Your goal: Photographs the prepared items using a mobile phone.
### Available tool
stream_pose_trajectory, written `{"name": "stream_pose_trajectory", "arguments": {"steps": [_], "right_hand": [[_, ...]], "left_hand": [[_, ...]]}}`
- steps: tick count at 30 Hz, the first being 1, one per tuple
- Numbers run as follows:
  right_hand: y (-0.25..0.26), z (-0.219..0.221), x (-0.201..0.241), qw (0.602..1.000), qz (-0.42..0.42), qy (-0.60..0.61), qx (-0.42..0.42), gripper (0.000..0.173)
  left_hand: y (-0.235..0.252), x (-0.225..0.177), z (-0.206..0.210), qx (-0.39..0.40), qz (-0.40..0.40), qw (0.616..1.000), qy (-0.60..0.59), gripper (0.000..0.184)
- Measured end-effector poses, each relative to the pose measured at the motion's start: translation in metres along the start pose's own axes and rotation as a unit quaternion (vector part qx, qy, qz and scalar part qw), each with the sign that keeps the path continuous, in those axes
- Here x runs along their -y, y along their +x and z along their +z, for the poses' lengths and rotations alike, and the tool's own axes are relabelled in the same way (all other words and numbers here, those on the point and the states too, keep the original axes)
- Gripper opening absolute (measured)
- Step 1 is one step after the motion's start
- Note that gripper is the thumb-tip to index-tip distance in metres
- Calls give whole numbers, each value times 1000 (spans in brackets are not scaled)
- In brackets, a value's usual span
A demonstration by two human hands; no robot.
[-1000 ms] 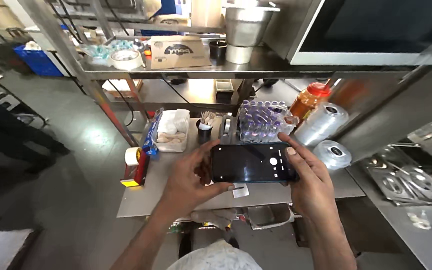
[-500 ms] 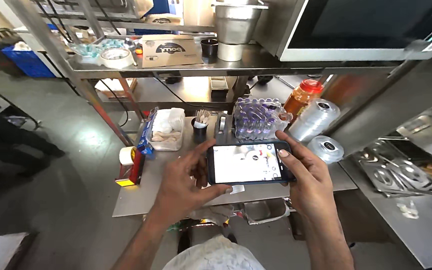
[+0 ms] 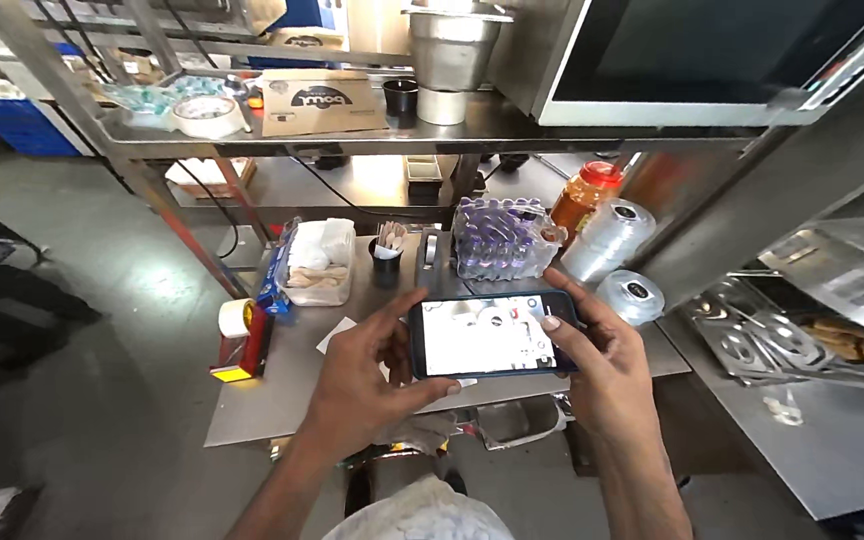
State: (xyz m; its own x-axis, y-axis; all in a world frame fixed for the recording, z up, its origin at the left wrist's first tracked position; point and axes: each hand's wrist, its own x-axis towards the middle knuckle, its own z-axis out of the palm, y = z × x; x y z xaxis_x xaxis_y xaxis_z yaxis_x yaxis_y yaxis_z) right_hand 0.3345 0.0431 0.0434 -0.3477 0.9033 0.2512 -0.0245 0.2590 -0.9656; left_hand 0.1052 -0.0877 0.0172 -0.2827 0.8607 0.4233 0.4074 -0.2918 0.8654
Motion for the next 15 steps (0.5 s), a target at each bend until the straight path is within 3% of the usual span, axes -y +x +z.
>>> {"name": "stream_pose_trajectory", "arguments": {"steps": [15], "right_hand": [[1,0,-3,1000,1,13,11,47]], "left_hand": [[-2,1,-2,0,-1,1000,6,90]]}}
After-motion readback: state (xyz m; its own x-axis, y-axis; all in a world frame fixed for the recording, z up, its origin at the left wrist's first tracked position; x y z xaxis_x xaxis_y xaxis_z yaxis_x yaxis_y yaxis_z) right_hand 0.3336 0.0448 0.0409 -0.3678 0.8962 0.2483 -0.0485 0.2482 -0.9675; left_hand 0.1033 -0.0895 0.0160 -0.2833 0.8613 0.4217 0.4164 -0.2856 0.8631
